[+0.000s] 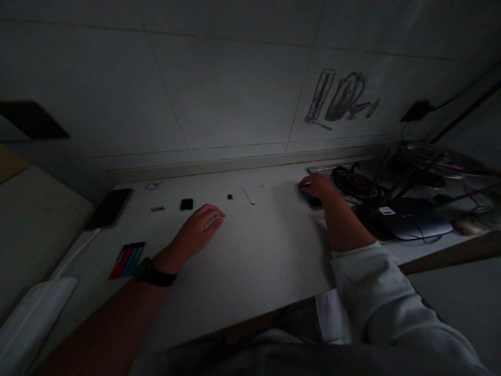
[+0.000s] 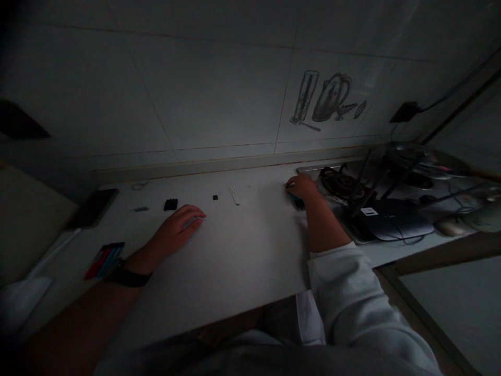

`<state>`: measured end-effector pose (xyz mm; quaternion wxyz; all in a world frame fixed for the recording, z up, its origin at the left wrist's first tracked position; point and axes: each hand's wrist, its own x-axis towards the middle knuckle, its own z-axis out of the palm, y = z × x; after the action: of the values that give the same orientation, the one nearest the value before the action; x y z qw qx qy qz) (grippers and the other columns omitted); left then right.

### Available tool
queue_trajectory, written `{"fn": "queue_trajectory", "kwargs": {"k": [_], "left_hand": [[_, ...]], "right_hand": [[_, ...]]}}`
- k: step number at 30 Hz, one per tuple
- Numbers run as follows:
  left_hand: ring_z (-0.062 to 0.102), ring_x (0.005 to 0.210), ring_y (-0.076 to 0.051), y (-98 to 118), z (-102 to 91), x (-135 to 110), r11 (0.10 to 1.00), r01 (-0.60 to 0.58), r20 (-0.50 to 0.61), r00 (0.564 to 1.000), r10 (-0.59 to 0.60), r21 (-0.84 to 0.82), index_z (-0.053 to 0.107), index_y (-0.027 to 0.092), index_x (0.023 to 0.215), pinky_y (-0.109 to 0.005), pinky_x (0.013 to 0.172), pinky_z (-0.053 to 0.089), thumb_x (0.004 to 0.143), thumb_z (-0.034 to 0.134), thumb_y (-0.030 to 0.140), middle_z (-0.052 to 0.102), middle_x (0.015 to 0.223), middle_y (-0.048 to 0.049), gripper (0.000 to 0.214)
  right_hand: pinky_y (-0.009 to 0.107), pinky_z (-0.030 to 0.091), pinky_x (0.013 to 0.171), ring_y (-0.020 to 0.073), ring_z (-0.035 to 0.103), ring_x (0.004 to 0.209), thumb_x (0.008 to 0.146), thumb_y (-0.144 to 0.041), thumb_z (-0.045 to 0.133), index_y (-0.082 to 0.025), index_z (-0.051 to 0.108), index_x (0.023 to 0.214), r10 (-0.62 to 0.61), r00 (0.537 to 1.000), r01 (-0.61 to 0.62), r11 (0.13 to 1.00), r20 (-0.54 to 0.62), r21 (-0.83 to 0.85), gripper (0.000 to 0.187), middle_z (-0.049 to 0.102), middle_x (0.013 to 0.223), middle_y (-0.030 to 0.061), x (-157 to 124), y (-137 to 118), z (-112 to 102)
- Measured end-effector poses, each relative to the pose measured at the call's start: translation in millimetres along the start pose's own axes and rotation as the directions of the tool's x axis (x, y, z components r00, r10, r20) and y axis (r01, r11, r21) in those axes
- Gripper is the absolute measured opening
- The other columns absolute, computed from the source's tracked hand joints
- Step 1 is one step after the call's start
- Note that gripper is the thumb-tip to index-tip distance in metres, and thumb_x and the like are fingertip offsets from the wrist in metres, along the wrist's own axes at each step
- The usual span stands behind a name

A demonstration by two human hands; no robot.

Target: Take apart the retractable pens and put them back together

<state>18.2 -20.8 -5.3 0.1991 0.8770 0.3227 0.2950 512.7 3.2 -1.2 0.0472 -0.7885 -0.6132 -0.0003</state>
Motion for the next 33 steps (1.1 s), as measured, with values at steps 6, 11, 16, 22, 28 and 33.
{"fn": "queue_trajectory", "kwargs": {"k": [6, 11, 16, 22, 28, 33], "left_hand": [[0.064, 0.112, -0.022, -1.4, 0.4, -0.1, 1.000, -0.006, 0.013, 1.000, 0.006, 0.001, 0.068, 0.023, 0.113, -0.042, 0.102, 0.052, 0.106, 0.049, 0.041, 0.065, 0.116, -0.0066, 0.027], [0.064, 0.111, -0.022, -1.9, 0.2, 0.1, 1.000, -0.013, 0.018, 1.000, 0.013, -0.008, 0.069, 0.024, 0.113, -0.043, 0.102, 0.053, 0.107, 0.049, 0.040, 0.065, 0.116, -0.0065, 0.026], [0.064, 0.111, -0.022, -2.9, 0.9, 0.2, 1.000, -0.021, 0.010, 1.000, 0.021, -0.013, 0.068, 0.024, 0.113, -0.043, 0.102, 0.053, 0.107, 0.048, 0.039, 0.065, 0.116, -0.0061, 0.025], [0.063, 0.112, -0.022, -3.9, 1.2, 0.1, 1.000, -0.018, 0.017, 1.000, 0.019, -0.009, 0.068, 0.024, 0.113, -0.044, 0.103, 0.052, 0.107, 0.048, 0.039, 0.065, 0.116, -0.0062, 0.026], [0.063, 0.112, -0.022, -1.9, 0.2, 0.0, 1.000, -0.007, 0.028, 1.000, 0.007, -0.009, 0.068, 0.024, 0.113, -0.044, 0.103, 0.052, 0.107, 0.049, 0.039, 0.065, 0.117, -0.0063, 0.026], [0.064, 0.112, -0.022, -1.1, -0.5, 0.3, 1.000, -0.016, 0.024, 1.000, 0.016, -0.012, 0.068, 0.024, 0.112, -0.044, 0.102, 0.053, 0.107, 0.048, 0.039, 0.065, 0.116, -0.0065, 0.026]], "right_hand": [[0.033, 0.049, 0.092, 0.0256, 0.067, 0.106, 0.086, -0.037, 0.074, -0.029, 0.081, 0.114, 0.006, 1.000, -0.006, 1.000, 0.002, -0.014, 0.031, 0.075, 0.122, 0.0082, 2.5, -0.7, 1.3], [0.032, 0.050, 0.090, 0.0263, 0.068, 0.106, 0.085, -0.037, 0.075, -0.029, 0.082, 0.113, -0.005, 1.000, 0.005, 1.000, 0.008, -0.013, 0.029, 0.077, 0.117, 0.0073, 3.6, 0.7, 1.1], [0.032, 0.051, 0.087, 0.0261, 0.068, 0.105, 0.085, -0.041, 0.075, -0.029, 0.081, 0.117, -0.014, 1.000, 0.014, 1.000, -0.021, -0.008, 0.034, 0.077, 0.120, 0.0071, 3.1, 5.0, -0.2], [0.031, 0.052, 0.087, 0.0244, 0.069, 0.098, 0.081, -0.040, 0.078, -0.030, 0.082, 0.115, -0.024, 1.000, 0.024, 0.999, -0.001, -0.027, 0.035, 0.077, 0.114, 0.0070, 1.2, 8.3, -2.3], [0.033, 0.053, 0.091, 0.0268, 0.069, 0.102, 0.082, -0.033, 0.078, -0.028, 0.083, 0.116, -0.043, 0.999, 0.044, 0.999, 0.014, -0.030, 0.034, 0.078, 0.114, 0.0081, 0.1, 5.8, -3.9], [0.034, 0.052, 0.094, 0.0274, 0.069, 0.104, 0.083, -0.032, 0.078, -0.029, 0.083, 0.116, -0.035, 0.999, 0.035, 0.999, 0.022, -0.027, 0.034, 0.078, 0.116, 0.0075, -0.3, 4.8, -4.5]]}}
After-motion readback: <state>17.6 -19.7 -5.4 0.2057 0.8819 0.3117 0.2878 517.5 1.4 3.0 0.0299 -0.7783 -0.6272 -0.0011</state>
